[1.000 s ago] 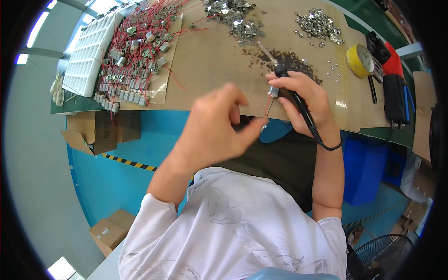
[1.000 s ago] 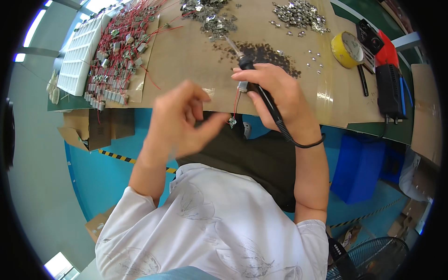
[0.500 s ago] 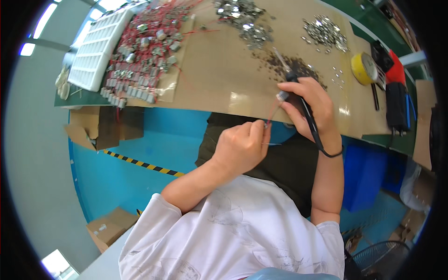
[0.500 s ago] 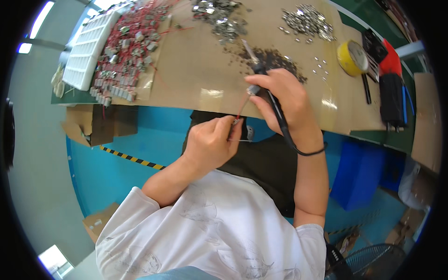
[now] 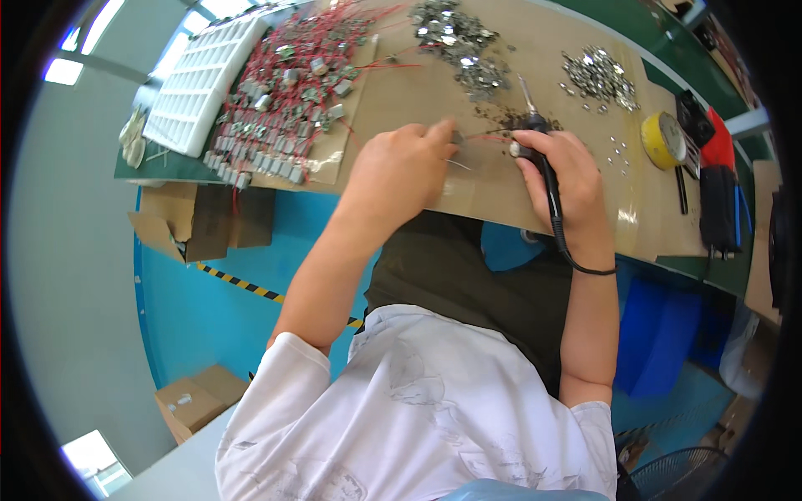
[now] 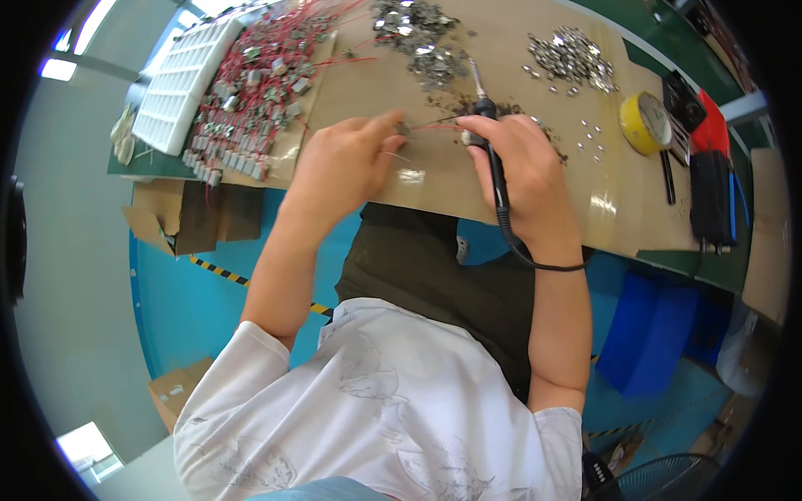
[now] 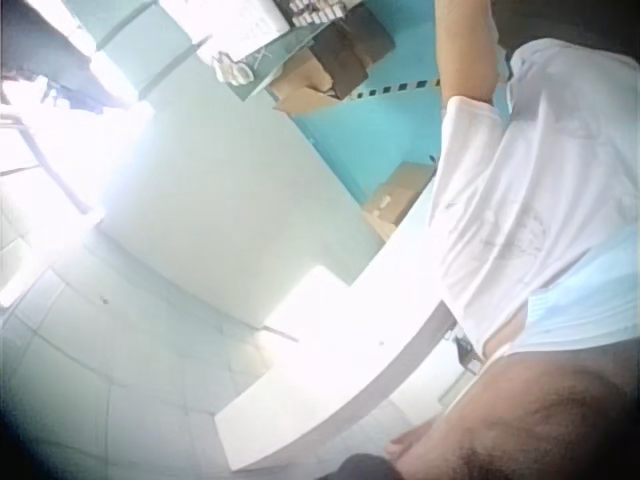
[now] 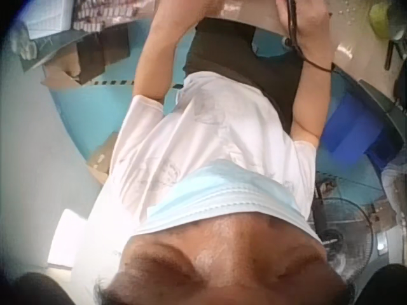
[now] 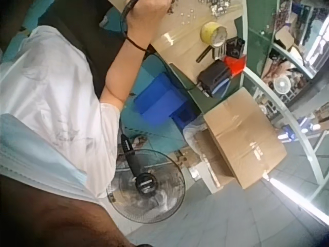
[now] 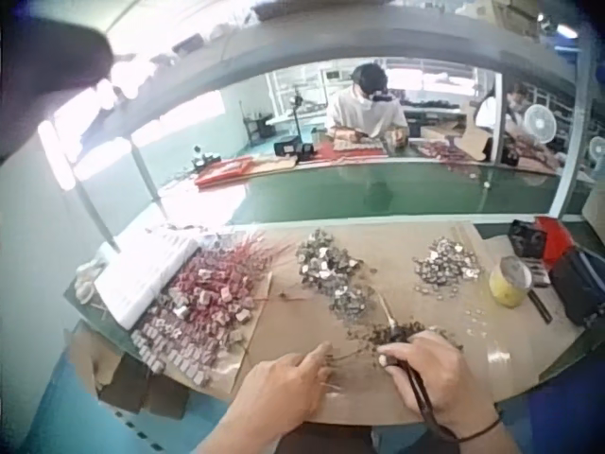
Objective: Soldering wires and small connectors onto electronic components at an assembly workbench.
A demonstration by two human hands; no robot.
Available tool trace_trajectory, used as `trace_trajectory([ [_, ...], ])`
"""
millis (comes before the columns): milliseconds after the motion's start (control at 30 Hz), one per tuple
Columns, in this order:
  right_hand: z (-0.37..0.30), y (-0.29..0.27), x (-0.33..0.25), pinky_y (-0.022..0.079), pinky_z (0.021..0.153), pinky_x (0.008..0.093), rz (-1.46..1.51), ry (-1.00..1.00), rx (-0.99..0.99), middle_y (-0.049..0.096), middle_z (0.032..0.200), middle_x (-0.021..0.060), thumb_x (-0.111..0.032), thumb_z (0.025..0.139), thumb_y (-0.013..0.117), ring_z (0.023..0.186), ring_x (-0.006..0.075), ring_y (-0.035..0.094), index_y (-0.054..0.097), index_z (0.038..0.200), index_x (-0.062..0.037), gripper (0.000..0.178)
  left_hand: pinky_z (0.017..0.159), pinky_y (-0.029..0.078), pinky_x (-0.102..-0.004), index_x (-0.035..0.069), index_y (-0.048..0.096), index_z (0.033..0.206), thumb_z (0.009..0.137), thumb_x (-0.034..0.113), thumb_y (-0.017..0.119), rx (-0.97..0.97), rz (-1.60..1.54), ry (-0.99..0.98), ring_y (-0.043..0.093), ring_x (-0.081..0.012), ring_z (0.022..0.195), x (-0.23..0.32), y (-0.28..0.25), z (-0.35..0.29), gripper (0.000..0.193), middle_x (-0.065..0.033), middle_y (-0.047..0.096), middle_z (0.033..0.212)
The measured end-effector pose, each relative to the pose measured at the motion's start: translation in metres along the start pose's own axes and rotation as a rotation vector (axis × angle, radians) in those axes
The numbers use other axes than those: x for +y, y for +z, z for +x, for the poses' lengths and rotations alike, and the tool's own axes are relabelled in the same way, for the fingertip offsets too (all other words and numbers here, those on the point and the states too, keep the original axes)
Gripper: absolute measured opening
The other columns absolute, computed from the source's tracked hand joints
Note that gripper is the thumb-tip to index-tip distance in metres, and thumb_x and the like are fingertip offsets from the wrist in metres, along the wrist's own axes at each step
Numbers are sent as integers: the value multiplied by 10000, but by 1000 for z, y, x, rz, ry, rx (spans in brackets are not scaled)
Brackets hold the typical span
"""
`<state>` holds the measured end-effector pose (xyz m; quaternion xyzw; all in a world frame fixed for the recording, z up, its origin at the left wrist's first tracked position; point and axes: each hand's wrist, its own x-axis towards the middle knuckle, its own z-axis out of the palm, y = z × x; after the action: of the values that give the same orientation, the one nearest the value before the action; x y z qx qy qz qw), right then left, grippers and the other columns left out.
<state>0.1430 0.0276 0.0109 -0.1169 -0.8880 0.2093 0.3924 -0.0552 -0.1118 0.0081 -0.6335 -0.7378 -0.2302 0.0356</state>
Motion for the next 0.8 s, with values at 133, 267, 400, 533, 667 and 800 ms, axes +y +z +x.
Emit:
trace_trajectory([
  [133,-4,1,8,532,787,438,8,-42,20,681,928,152,97,793,750,838,344,639,698,1153,-45,391,551,499,-353,28,661,1139,826,115,836,41,-347,-77,614,-219,566,8,-19,-6,369,-86,630,677],
  [267,-5,-4,8,542,792,427,48,-36,11,699,960,138,105,788,751,848,338,644,697,1150,-38,393,481,368,-229,8,611,985,823,51,814,26,-733,-133,481,-55,516,11,-10,-16,264,1,519,608],
  [400,-9,-7,8,550,775,416,83,18,2,705,958,131,112,781,758,859,336,652,707,1143,-38,395,484,309,-198,9,580,910,899,-2,746,105,-1034,-244,430,-2,550,26,3,-23,166,36,502,629],
  [533,-12,-5,8,551,763,411,20,-76,32,711,961,128,114,776,765,852,338,653,716,1124,-39,383,480,311,-209,17,574,868,930,-41,698,147,-1039,-225,418,-13,539,35,13,-17,151,30,518,633],
  [667,-16,-7,3,560,781,402,21,-58,56,724,951,135,114,792,766,854,332,676,723,1151,-37,391,483,349,-228,3,633,860,925,-15,720,197,-972,-195,447,-26,541,38,26,-4,110,9,538,618],
  [800,-43,-6,3,598,704,270,193,194,224,793,1011,122,-85,992,732,781,159,735,656,1314,36,352,497,406,-239,-19,745,916,904,18,753,216,-914,-190,500,-41,550,37,37,4,40,-25,590,608],
])
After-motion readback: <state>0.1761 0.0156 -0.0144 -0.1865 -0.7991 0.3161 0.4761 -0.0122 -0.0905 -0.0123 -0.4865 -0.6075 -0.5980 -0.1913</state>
